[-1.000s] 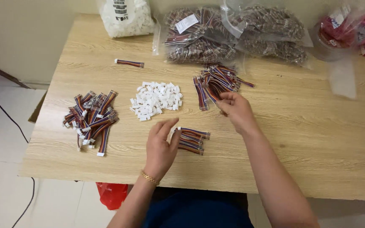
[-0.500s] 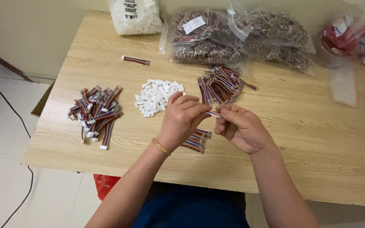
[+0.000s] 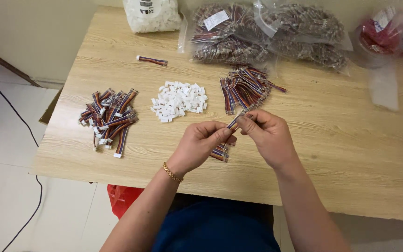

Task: Assembling wire harnesses by inserting wires into plastic connectors

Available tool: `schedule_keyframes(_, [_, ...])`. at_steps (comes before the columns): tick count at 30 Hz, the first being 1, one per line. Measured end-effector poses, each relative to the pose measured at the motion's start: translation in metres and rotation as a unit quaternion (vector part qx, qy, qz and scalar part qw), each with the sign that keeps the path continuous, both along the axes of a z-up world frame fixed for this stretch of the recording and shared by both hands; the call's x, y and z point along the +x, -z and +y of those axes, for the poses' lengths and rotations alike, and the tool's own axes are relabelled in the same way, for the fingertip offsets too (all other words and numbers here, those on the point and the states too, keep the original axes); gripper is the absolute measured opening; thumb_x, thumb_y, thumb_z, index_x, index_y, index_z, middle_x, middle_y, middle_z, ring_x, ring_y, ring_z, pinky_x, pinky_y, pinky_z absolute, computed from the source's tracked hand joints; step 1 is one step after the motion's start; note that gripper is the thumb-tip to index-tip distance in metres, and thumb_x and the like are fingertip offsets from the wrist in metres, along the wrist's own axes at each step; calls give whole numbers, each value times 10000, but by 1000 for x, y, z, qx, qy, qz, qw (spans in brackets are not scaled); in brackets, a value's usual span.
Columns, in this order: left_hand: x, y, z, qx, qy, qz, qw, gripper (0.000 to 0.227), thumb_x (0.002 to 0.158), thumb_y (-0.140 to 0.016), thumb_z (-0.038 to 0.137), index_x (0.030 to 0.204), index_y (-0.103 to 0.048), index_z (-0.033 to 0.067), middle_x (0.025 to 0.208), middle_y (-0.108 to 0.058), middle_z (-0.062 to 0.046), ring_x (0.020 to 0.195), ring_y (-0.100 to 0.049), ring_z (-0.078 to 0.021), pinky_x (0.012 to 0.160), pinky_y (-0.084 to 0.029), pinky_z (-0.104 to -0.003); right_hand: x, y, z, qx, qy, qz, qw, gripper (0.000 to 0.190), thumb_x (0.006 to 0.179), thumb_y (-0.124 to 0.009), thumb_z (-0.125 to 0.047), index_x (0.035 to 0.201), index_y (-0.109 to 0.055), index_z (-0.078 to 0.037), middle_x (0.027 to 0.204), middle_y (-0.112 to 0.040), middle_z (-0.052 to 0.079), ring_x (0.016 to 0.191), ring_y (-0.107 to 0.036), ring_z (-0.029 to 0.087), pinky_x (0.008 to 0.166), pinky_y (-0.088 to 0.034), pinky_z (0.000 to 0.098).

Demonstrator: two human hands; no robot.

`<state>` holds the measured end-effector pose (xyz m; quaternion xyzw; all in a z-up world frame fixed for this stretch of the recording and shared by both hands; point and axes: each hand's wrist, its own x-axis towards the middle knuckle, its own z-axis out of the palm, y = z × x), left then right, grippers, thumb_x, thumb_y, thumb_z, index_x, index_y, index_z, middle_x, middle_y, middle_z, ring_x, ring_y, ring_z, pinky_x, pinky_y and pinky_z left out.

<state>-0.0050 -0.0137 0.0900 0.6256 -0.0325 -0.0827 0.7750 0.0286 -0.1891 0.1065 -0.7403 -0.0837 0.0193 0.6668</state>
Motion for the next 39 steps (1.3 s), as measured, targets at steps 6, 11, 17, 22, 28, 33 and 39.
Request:
schedule_keyframes(6, [-13, -30, 1, 42, -7, -34, 999, 150, 939, -638, 148, 986, -727, 36, 749, -692, -32, 756, -555, -80, 744, -522, -267, -5, -4, 2, 1, -6, 5, 1000, 177, 904, -724, -187, 813, -695, -37, 624, -611, 75, 661, -549, 107, 686, -494, 250])
schedule_keyframes(11, [-4, -8, 5, 86, -13, -62, 994, 127, 940, -643, 153, 960, -737, 72, 724, -691, -32, 738, -553, -72, 716, -512, -258, -6, -7, -4, -34, -27, -12, 999, 147, 902, -714, -150, 825, -695, -27, 637, -581, 64, 684, -518, 112, 681, -477, 265])
schedule_keyframes(17, [-11, -25, 0, 100, 4, -62, 993, 127, 927, -651, 170, 942, -746, 86, 716, -689, -29, 737, -565, -81, 719, -515, -274, -8, -21, -8, -87, -55, -69, 992, 109, 892, -709, -108, 819, -702, -27, 675, -577, 81, 713, -528, 129, 686, -473, 296])
schedule_keyframes(22, [-8, -20, -1, 140, 28, -85, 986, 148, 943, -615, 152, 946, -735, 65, 703, -678, -72, 716, -568, -118, 706, -516, -306, -8, -26, -10, -121, -71, -78, 987, 174, 908, -676, -126, 793, -664, 3, 684, -553, 126, 706, -523, 186, 685, -460, 346])
schedule_keyframes(28, [-9, -18, 6, 133, 12, -95, 986, 141, 944, -607, 142, 924, -734, 83, 694, -666, -33, 750, -563, -95, 756, -522, -304, -15, -16, -18, -5, 13, -64, 998, 88, 893, -714, -57, 817, -691, -17, 707, -589, 74, 714, -561, 126, 726, -482, 288])
schedule_keyframes(33, [-5, 3, 17, 135, 18, -85, 987, 147, 945, -611, 133, 954, -738, 60, 718, -683, -54, 759, -570, -122, 773, -520, -324, -15, -7, -23, 30, 17, 7, 999, 141, 932, -667, -100, 809, -670, -30, 693, -597, 41, 709, -552, 108, 721, -477, 265])
schedule_keyframes(39, [-5, -14, 24, 275, 17, -170, 946, 104, 894, -647, 146, 871, -725, 81, 696, -686, -118, 691, -680, -257, 679, -540, -361, -19, -28, -28, -189, -19, -170, 967, 333, 861, -726, -103, 1185, -665, -63, 1050, -608, 139, 1040, -611, 294, 938, -467, 414])
